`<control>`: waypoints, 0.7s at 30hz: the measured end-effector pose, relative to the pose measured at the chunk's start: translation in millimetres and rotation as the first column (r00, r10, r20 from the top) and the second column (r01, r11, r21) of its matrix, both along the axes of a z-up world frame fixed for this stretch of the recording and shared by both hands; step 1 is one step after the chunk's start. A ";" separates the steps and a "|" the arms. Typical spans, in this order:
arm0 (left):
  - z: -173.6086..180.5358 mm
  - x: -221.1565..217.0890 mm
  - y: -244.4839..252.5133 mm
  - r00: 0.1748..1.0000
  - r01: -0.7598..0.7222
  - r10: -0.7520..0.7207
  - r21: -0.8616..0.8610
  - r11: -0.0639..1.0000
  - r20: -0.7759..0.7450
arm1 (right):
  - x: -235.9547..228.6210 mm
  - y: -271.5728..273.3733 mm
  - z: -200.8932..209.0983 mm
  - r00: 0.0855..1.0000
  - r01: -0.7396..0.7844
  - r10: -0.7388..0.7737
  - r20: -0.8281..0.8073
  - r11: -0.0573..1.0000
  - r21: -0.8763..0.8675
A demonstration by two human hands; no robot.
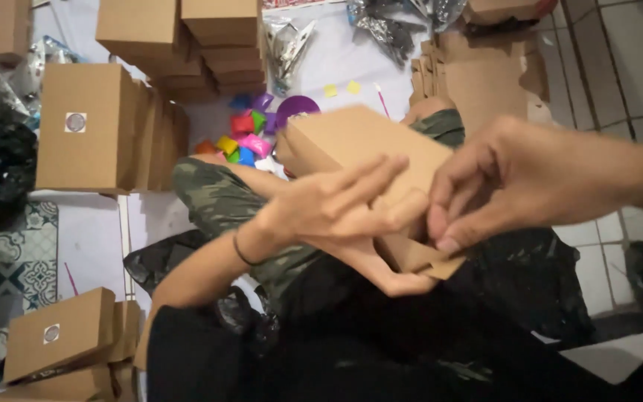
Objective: Assembling cardboard boxes, applying stickers, and packing them with toy items.
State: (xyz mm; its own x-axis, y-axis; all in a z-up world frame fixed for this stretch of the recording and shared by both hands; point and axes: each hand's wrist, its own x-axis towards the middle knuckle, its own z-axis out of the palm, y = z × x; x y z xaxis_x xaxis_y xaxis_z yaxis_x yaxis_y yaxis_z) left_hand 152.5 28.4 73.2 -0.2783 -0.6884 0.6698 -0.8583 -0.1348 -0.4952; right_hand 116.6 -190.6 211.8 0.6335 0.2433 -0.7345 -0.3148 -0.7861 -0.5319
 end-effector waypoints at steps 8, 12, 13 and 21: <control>44.7 1.9 11.7 1.000 -0.024 0.024 -0.018 1.000 0.000 | 1.4 -11.4 6.1 0.894 -0.352 0.241 0.378 0.899 0.259; 48.5 9.5 11.6 1.000 -0.009 0.009 0.002 1.000 -0.018 | -0.7 -13.8 2.9 0.962 -0.179 0.063 0.265 0.879 0.442; 47.6 8.2 10.6 1.000 0.000 0.000 0.005 1.000 -0.025 | -1.9 -14.2 2.7 0.965 -0.168 0.054 0.258 0.879 0.445; 67.4 -1.8 4.4 0.996 -0.062 0.061 -0.014 0.998 -0.063 | -2.8 -15.1 4.2 0.982 0.149 -0.182 0.050 0.910 0.387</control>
